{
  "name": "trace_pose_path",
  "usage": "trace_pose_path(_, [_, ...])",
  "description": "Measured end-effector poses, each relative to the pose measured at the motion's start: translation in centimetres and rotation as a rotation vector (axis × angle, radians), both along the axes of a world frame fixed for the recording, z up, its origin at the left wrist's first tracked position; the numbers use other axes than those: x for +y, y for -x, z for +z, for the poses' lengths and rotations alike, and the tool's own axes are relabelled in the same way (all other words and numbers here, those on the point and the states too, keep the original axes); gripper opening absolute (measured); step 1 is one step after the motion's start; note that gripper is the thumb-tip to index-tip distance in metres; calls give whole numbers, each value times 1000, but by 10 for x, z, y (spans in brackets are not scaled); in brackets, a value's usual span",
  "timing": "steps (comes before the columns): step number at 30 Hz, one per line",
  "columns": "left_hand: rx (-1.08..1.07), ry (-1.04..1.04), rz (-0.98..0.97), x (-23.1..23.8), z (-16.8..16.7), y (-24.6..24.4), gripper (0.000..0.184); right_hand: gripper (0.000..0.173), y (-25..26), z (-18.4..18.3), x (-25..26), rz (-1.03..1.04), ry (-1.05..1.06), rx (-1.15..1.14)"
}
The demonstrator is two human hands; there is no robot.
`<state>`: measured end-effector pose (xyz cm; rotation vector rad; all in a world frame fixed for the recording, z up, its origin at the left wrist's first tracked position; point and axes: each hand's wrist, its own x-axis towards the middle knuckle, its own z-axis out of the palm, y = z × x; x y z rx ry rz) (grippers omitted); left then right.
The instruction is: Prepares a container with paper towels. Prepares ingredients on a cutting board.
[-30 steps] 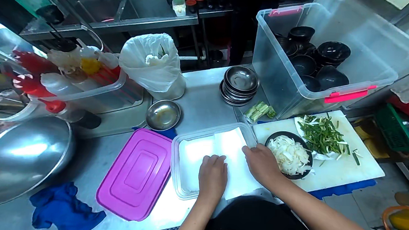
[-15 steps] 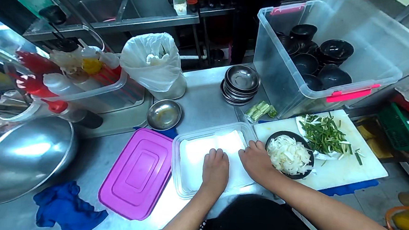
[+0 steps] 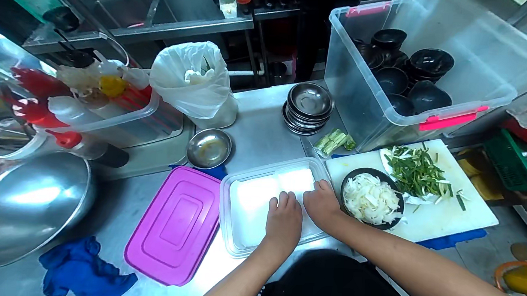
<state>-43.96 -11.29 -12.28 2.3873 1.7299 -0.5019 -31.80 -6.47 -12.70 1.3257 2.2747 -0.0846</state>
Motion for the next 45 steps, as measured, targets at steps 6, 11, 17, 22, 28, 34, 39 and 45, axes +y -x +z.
trace_pose_path(6, [56,201,4,17,-7,0,54,21,0,-8,3,13,-34,-30])
trace_pose_path(11, [107,220,-13,20,-13,-2,56,21,-2,-1,1,44,-43,-30])
trace_pose_path(17, [72,202,-90,35,5,-1,53,20,-5,17,2,165,-123,52])
trace_pose_path(22, [109,210,-71,54,-2,-7,72,45,4,7,18,170,65,-23])
trace_pose_path(28, [259,266,-105,66,-9,-11,87,50,11,-7,24,142,155,-99])
trace_pose_path(34, [298,312,-145,62,-20,-14,90,52,12,-10,27,103,195,-115])
trace_pose_path(39, [280,278,-120,57,-21,-17,89,49,8,-9,24,124,174,-95])
trace_pose_path(45, [207,229,-145,50,-1,-16,54,36,-6,13,14,216,121,-7])
